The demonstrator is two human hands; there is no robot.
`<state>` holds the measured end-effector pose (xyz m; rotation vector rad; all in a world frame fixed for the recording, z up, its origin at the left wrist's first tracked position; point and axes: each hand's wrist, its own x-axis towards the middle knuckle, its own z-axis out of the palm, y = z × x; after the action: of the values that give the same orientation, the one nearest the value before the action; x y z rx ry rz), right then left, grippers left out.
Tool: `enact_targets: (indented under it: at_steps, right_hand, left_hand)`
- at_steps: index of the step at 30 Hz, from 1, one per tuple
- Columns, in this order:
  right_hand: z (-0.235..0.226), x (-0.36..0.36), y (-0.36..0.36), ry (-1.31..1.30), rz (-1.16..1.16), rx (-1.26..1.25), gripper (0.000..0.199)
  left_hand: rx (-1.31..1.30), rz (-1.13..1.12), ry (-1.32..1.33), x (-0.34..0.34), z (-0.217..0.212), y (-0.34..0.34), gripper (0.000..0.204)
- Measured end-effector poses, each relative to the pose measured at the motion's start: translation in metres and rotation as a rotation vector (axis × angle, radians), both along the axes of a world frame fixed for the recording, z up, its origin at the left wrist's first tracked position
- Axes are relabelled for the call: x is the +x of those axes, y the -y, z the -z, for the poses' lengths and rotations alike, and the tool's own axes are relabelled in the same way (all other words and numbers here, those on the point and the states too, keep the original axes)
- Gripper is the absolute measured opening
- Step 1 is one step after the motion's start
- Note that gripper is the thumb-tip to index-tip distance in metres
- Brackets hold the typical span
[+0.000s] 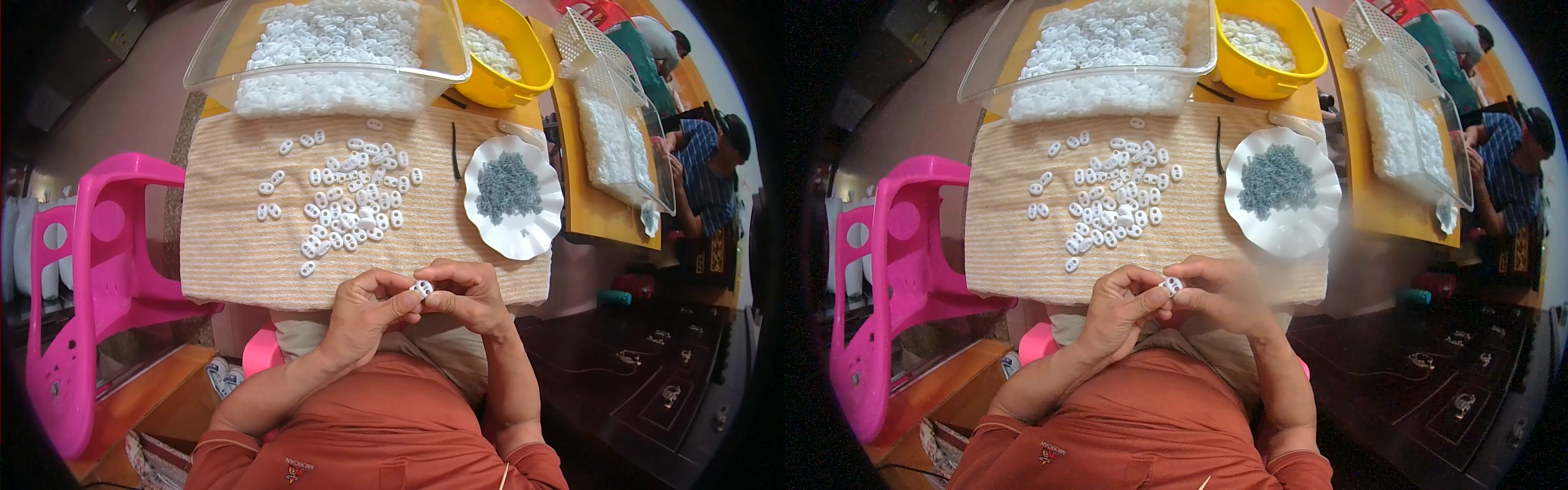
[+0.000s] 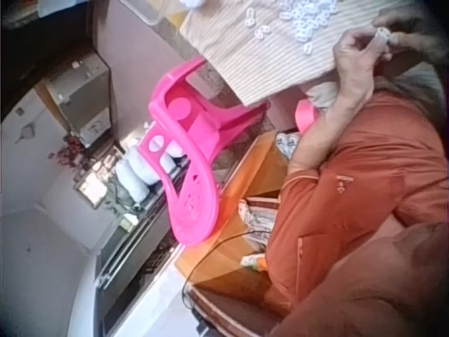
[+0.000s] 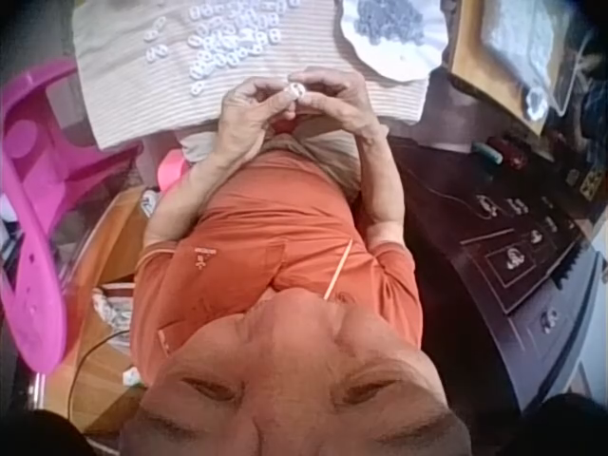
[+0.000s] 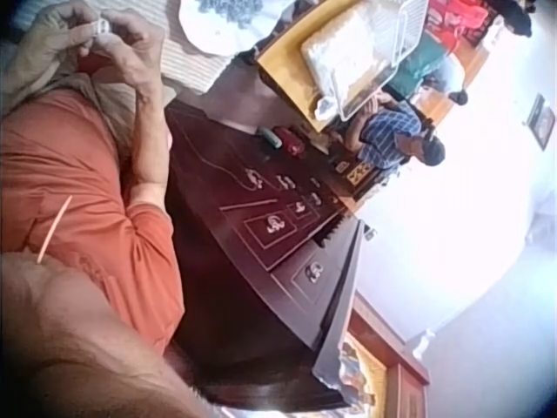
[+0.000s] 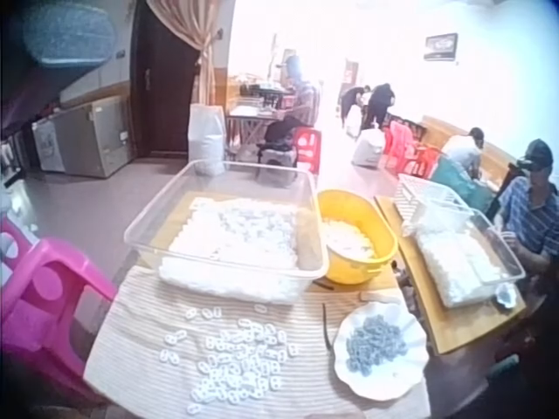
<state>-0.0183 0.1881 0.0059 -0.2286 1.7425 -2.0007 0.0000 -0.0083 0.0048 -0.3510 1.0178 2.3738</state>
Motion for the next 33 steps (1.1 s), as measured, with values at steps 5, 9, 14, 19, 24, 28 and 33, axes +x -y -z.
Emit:
enact_targets:
  at_steps: [5, 9, 14, 19, 24, 28, 33]
  right_hand:
    - [-0.006, 0.0, 0.003, -0.033, 0.011, 0.009, 0.029]
    - [-0.009, -0.003, 0.003, -0.184, -0.012, 0.104, 0.029]
    - [-0.006, -0.004, 0.008, -0.314, 0.029, 0.08, 0.028]
    - [-0.009, -0.001, 0.01, -0.201, 0.046, 0.019, 0.028]
    - [-0.007, -0.002, 0.012, -0.296, 0.013, 0.034, 0.027]
    - [-0.006, 0.0, 0.015, -0.283, 0.024, 0.021, 0.028]
    - [-0.007, 0.001, 0.02, -0.35, 0.047, 0.043, 0.028]
  left_hand:
    - [0.094, 0.047, 0.067, -0.003, 0.001, 0.001, 0.014]
    - [0.159, 0.059, 0.085, -0.005, 0.001, 0.002, 0.014]
    - [0.272, 0.065, 0.076, -0.005, 0.004, 0.004, 0.01]
    - [0.284, 0.072, 0.079, -0.006, 0.004, 0.003, 0.008]
    - [0.266, 0.056, 0.072, -0.003, 0.004, 0.003, 0.008]
    - [0.253, 0.056, 0.04, -0.002, 0.004, 0.003, 0.009]
    - [0.23, 0.055, 0.016, -0.002, 0.005, 0.004, 0.01]
